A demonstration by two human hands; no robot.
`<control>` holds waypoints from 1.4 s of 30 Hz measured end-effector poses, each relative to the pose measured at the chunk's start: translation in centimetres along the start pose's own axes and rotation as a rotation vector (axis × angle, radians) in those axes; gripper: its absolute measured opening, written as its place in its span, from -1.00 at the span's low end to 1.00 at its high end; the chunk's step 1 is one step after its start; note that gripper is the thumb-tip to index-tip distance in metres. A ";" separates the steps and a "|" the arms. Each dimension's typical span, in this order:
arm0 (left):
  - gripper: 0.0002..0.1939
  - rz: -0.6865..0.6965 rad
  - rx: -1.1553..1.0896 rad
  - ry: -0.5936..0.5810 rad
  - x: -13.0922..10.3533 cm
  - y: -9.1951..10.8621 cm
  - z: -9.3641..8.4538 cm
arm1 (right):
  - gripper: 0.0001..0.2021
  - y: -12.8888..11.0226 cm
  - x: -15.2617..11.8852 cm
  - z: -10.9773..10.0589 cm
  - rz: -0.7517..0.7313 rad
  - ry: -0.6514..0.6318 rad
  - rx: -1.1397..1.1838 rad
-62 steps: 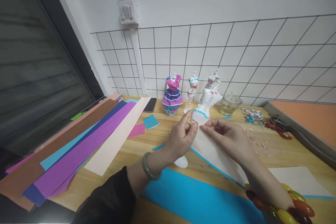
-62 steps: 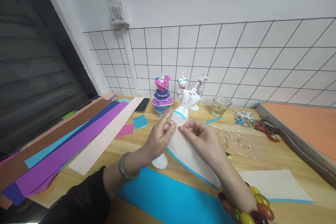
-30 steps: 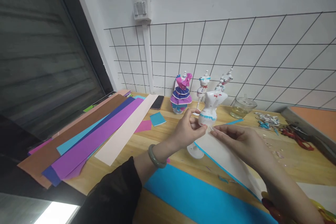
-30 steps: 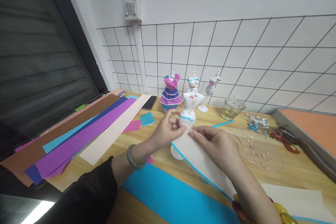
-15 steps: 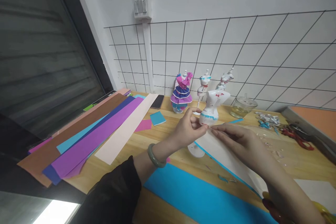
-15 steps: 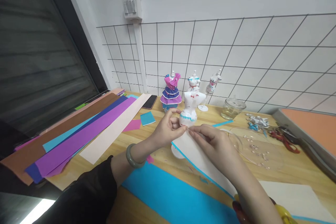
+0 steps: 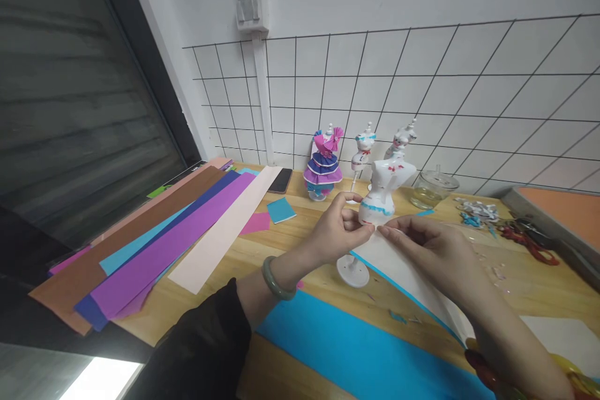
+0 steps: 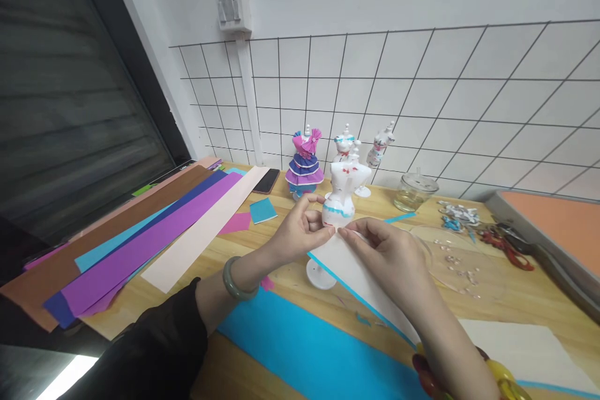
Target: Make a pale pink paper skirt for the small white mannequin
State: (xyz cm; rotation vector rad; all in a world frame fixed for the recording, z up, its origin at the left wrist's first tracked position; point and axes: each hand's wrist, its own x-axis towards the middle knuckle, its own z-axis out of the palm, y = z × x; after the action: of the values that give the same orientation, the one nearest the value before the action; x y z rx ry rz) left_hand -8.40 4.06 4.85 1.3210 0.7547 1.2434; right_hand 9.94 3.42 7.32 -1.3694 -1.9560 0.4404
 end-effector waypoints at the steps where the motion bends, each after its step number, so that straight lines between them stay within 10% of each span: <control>1: -0.52 -0.006 -0.003 0.001 0.0 0.1 0.0 | -0.61 0.0 0.0 0.0 0.009 -0.001 0.000; 23: -0.48 -0.030 0.005 0.045 0.3 -0.4 -0.4 | -0.61 -0.1 0.0 0.5 0.017 0.011 -0.031; 31: -0.55 -0.073 -0.013 0.177 0.7 0.9 -1.0 | -0.68 -1.3 -0.8 1.1 -0.675 0.184 -0.290; 42: -0.52 -0.173 -0.039 0.178 0.8 1.2 -1.2 | -0.82 -0.8 -1.1 3.4 -1.014 0.169 -0.475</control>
State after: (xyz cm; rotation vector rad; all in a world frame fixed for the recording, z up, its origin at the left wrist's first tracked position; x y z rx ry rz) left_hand -9.60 4.95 6.01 1.0985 0.9457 1.2406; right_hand 7.24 2.46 5.03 -0.4627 -2.3713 -0.6220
